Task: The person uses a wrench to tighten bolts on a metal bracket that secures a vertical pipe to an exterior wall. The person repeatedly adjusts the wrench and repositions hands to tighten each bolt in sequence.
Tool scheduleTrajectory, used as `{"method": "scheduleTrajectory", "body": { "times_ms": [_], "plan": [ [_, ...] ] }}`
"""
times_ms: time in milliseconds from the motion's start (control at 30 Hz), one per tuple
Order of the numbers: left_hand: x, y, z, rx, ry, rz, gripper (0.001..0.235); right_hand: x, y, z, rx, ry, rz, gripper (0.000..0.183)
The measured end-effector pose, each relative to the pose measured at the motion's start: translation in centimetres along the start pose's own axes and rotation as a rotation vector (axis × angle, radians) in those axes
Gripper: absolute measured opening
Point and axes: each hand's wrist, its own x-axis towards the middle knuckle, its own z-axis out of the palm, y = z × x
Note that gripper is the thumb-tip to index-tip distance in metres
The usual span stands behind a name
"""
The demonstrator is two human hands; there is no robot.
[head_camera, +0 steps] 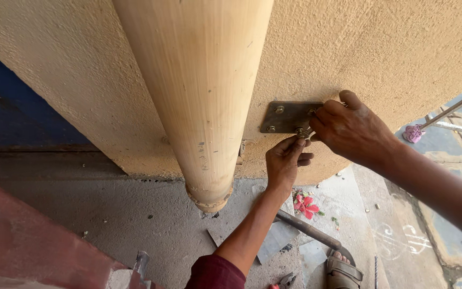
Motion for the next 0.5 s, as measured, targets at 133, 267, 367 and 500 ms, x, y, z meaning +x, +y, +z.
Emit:
{"method": "scheduleTrajectory", "body": {
  "times_ms": [133, 267, 367, 500],
  "plan": [
    [0.0, -0.9, -0.1, 0.039, -0.011, 0.074, 0.031, 0.0, 0.6, 2.1, -0.235, -0.118, -0.194, 0.020],
    [0.1, -1.3, 0.5, 0.117, 0.053, 0.185, 0.031, -0.5, 1.6, 5.7, -0.252, 0.200, -0.216, 0.032],
    [-0.1, -1.6, 0.5, 0.200, 0.065, 0.226, 0.030, -2.2, 0.5, 10.0, -0.147, 0.358, -0.049, 0.047],
    [0.4, 0.0, 0.6, 0.492, 0.123, 0.424, 0.028, -3.1, -6.8, 16.0, 0.186, 0.491, 0.587, 0.046]
  ]
}}
